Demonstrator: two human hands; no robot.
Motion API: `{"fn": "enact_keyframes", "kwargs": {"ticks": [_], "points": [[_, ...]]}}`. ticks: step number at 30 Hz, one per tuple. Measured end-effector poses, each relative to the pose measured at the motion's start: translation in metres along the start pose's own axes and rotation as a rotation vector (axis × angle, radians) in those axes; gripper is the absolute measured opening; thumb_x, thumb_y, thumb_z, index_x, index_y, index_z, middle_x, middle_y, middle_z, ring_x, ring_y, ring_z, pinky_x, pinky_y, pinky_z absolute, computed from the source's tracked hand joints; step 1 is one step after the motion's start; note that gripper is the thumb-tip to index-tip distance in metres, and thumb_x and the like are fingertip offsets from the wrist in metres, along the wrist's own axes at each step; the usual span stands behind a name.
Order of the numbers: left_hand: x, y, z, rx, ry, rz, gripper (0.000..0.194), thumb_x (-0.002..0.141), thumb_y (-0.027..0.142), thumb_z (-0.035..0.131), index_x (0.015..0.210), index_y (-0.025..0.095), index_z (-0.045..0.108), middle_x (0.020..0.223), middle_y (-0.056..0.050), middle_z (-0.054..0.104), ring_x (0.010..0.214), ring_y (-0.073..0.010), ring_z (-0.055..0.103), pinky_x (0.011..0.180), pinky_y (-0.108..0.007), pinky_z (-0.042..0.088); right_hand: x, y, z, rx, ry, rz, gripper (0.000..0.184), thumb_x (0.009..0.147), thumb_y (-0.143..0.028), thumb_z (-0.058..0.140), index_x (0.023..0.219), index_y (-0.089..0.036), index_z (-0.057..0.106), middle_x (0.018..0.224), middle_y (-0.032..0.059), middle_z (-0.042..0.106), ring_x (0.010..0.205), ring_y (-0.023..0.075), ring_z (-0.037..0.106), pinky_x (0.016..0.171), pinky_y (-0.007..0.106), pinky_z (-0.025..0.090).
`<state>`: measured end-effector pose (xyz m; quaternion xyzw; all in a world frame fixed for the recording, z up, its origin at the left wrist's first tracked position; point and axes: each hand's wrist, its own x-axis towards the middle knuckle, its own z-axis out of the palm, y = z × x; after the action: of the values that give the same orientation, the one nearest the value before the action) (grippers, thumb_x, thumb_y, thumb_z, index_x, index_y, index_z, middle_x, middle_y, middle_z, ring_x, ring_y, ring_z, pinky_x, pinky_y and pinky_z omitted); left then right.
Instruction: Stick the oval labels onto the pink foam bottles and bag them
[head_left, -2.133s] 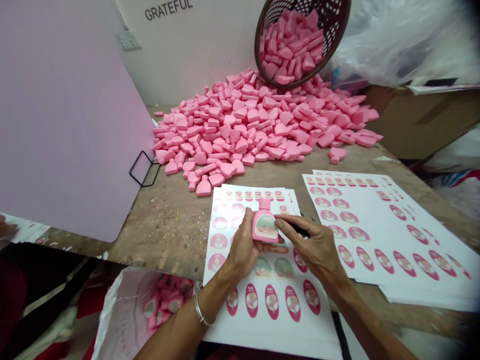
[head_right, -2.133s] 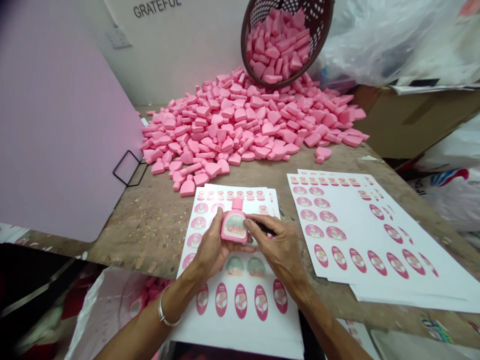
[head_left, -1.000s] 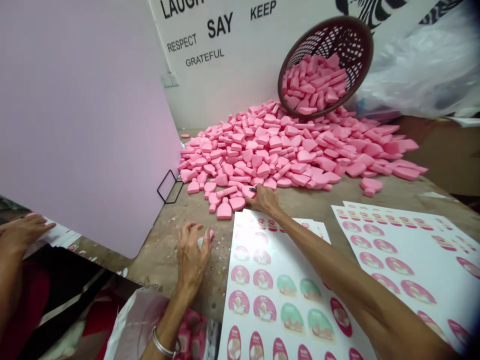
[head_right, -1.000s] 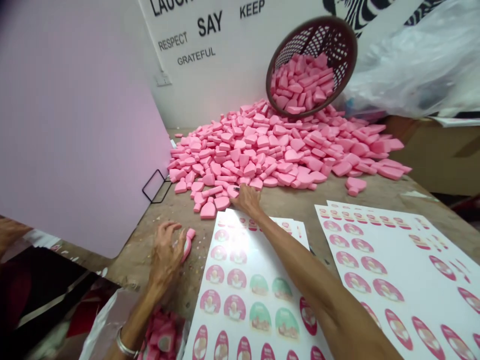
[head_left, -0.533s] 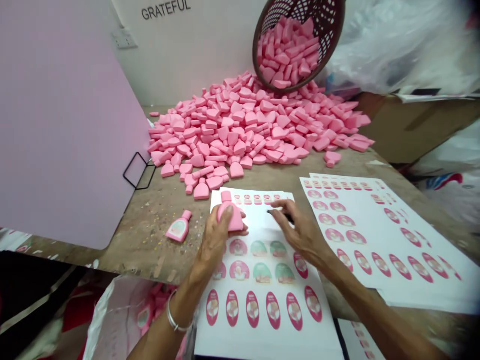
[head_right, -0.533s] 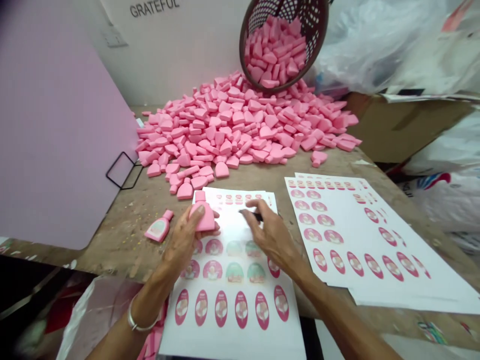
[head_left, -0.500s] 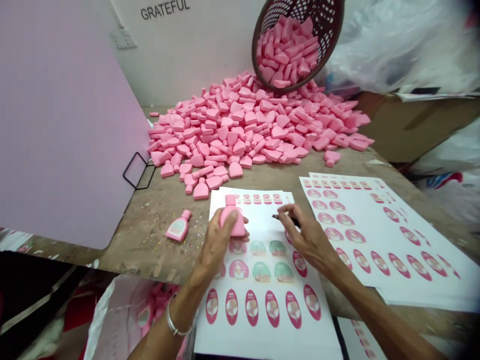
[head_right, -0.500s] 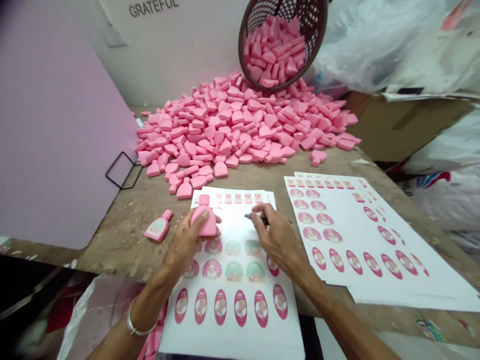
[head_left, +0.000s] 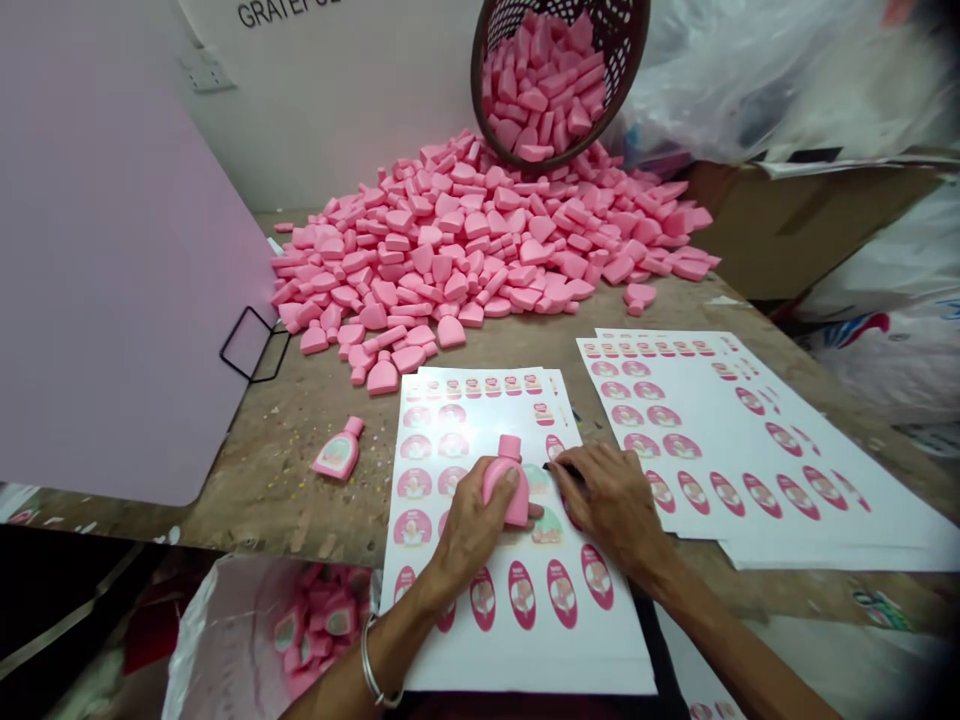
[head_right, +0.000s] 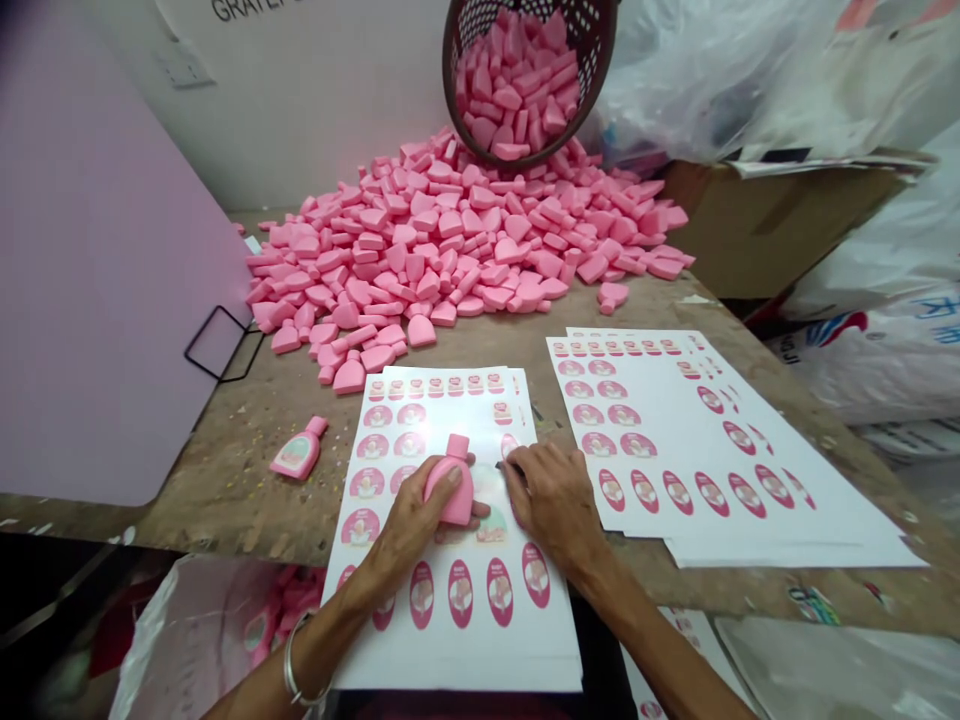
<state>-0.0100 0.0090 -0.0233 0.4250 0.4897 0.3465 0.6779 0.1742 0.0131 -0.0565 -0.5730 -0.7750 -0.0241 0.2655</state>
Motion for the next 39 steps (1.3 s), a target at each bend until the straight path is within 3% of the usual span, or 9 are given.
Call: {"fn": "enact_keyframes", "kwargs": {"ticks": [5,11,20,26,34,39], "points": [[0.0004,-0.0005,-0.0003,0.014,0.015,-0.020,0.046,0.084,0.055,0.055,0.109,0.016,0.055,0.084,-0.010,0.069,0.078,-0.0243,0.072,0.069,-0.031,0.056,-0.0029,0.0014,0.0033,0.124,-0.007,0.016,0.011,0.089,-0.026,0.054,0.081,-0.020,0.059,0.076,0.0025,0.066,0.073,0.0182,0.055,0.069,0.032,0.033],[0.0004,-0.0017,-0.0016,0.013,-0.014,0.004,0.047,0.085,0.055,0.053,0.112,0.016,0.055,0.093,-0.010,0.068,0.080,-0.0234,0.072,0.066,-0.028,0.054,-0.0012,-0.0009,0.0011,0.002,0.040,0.010,0.014,0.089,-0.024,0.054,0.077,-0.019,0.059,0.072,0.0026,0.064,0.072,0.0194,0.053,0.068,0.033,0.031],[0.0014,-0.0014,-0.0026,0.039,-0.002,-0.010,0.043,0.086,0.054,0.052,0.107,0.017,0.055,0.096,-0.011,0.068,0.073,-0.0207,0.072,0.057,-0.023,0.050,-0.0021,0.0015,0.0056,0.100,0.009,0.072,0.012,0.086,-0.031,0.059,0.083,-0.020,0.060,0.078,0.0036,0.066,0.075,0.0199,0.056,0.071,0.033,0.034],[0.0010,-0.0007,-0.0022,0.023,-0.004,-0.006,0.043,0.086,0.055,0.052,0.107,0.017,0.055,0.090,-0.009,0.069,0.076,-0.0222,0.072,0.062,-0.026,0.053,-0.0026,-0.0013,0.0009,0.035,0.046,-0.019,0.010,0.088,-0.025,0.055,0.083,-0.019,0.060,0.078,0.0040,0.067,0.075,0.0201,0.056,0.070,0.034,0.032],[0.0010,0.0007,-0.0022,-0.003,-0.003,-0.019,0.045,0.084,0.055,0.055,0.108,0.017,0.056,0.094,-0.011,0.069,0.077,-0.0238,0.072,0.064,-0.028,0.054,-0.0023,-0.0016,0.0035,-0.006,0.015,0.024,0.015,0.087,-0.033,0.059,0.084,-0.019,0.060,0.076,0.0042,0.067,0.074,0.0203,0.056,0.070,0.034,0.032],[0.0015,-0.0011,-0.0024,-0.026,-0.024,0.000,0.043,0.086,0.054,0.052,0.107,0.017,0.055,0.098,-0.011,0.067,0.081,-0.0236,0.072,0.067,-0.030,0.056,-0.0010,-0.0036,0.0023,-0.005,0.086,-0.055,0.012,0.085,-0.030,0.061,0.080,-0.020,0.060,0.071,0.0032,0.067,0.070,0.0197,0.056,0.070,0.035,0.033]]}}
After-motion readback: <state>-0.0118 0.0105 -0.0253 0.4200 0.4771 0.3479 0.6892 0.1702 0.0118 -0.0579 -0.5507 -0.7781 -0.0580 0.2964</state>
